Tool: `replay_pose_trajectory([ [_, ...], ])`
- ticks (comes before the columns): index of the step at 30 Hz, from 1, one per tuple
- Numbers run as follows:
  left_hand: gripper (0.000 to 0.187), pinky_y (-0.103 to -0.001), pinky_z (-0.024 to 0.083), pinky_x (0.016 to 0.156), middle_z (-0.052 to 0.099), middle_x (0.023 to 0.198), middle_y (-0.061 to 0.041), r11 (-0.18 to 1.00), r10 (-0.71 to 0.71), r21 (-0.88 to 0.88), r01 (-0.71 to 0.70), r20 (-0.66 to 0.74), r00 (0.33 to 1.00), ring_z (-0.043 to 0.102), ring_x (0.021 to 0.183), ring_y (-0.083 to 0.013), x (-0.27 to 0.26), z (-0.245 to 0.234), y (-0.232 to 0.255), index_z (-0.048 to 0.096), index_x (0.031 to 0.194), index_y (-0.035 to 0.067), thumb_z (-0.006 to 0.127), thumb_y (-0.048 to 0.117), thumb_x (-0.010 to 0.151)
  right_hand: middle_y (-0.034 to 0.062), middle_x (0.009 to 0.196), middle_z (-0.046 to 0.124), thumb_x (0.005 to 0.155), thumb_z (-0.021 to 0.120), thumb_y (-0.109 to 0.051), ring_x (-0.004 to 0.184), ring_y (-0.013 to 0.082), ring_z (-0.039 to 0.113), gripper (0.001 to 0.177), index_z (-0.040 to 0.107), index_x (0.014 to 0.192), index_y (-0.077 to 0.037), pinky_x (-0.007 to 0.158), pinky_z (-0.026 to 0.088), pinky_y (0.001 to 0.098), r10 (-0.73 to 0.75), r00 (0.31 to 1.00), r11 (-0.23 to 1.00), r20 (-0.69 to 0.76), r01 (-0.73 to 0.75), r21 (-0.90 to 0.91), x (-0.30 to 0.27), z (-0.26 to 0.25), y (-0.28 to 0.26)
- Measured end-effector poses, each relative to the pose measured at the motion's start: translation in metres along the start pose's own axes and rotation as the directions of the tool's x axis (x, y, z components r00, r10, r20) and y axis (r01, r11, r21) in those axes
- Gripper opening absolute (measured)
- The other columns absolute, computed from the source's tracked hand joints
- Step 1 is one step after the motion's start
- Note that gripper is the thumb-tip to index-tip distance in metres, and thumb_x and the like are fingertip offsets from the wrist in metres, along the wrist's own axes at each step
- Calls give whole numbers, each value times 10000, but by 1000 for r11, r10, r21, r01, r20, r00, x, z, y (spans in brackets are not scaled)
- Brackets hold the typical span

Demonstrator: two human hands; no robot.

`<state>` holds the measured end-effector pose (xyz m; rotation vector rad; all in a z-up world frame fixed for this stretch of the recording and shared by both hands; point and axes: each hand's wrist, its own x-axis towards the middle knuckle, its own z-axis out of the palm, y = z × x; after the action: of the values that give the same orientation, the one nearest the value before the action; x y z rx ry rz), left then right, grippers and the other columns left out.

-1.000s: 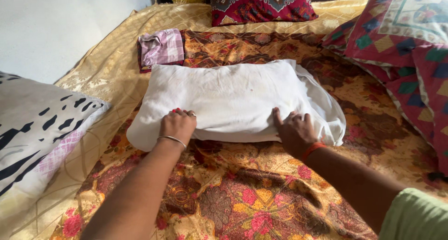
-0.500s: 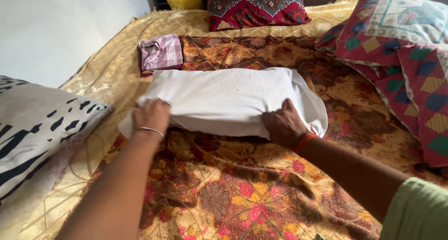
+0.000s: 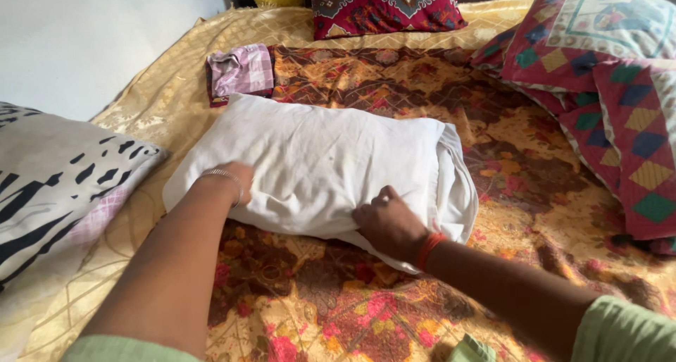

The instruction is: The person inserts a pillow into a white pillowcase on a bed. They align the pillow, tuck it into the case, smooth the fabric, and adjust the corners to fit properly.

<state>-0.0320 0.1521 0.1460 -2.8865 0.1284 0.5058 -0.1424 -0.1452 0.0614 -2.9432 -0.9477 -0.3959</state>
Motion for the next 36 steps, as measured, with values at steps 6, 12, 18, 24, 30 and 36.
replay_pose_trajectory([
  [6, 320, -467, 542, 992, 699, 1242, -157, 957, 278, -10, -290, -254, 927, 668, 1168, -354, 4, -27, 87, 741, 1194, 145, 550, 128, 938, 91, 1151, 584, 905, 699, -415, 1181, 290, 504, 294, 744, 1155, -266, 922, 476, 487, 325, 939, 821, 115, -340, 458, -23, -31, 30],
  [12, 577, -445, 520, 1014, 594, 1373, -78, 875, 478, 32, -484, -228, 848, 596, 1264, -301, 12, -35, 168, 593, 1388, 238, 561, 6, 861, 133, 1297, 446, 872, 714, -422, 1232, 350, 453, 387, 640, 1225, -284, 922, 463, 540, 501, 842, 736, 201, -536, 413, -35, -22, 42],
  [18, 649, -460, 464, 1115, 439, 1541, -110, 885, 441, -121, -450, -89, 893, 508, 1381, -345, 20, -25, 223, 511, 1488, 287, 550, 112, 865, 213, 1312, 476, 1046, 386, -515, 1079, 353, 647, 630, 261, 1570, -188, 963, 509, 561, 654, 596, 475, 466, -803, 359, -55, -5, 68],
  [24, 836, -569, 311, 1223, 147, 1710, -122, 946, 321, -87, -312, 121, 939, 232, 1546, -430, -8, -32, 250, 277, 1607, 425, 564, 246, 842, 257, 1321, 493, 998, 548, -593, 1178, 353, 529, 837, 252, 1546, -32, 950, 493, 457, 738, 516, 522, 435, -845, 118, -77, 38, 85],
  [30, 865, -705, 192, 1216, -63, 1751, -59, 957, 290, -37, -289, 202, 935, -6, 1615, -331, -43, -37, 245, 217, 1593, 542, 551, 245, 852, 246, 1228, 691, 960, 541, -524, 1074, 361, 750, 595, 601, 1286, -30, 889, 619, 460, 636, 498, 342, 589, -867, 363, -73, 56, 94],
  [36, 945, -694, 206, 1217, -96, 1755, -5, 955, 297, -45, -294, 220, 929, -48, 1624, -264, -49, -38, 234, 218, 1586, 562, 562, 153, 807, 321, 1495, 276, 902, 791, -608, 1364, 486, 296, 959, 294, 1531, -83, 1041, 344, 626, 859, 307, 345, 410, -938, -19, -82, 17, 89],
])
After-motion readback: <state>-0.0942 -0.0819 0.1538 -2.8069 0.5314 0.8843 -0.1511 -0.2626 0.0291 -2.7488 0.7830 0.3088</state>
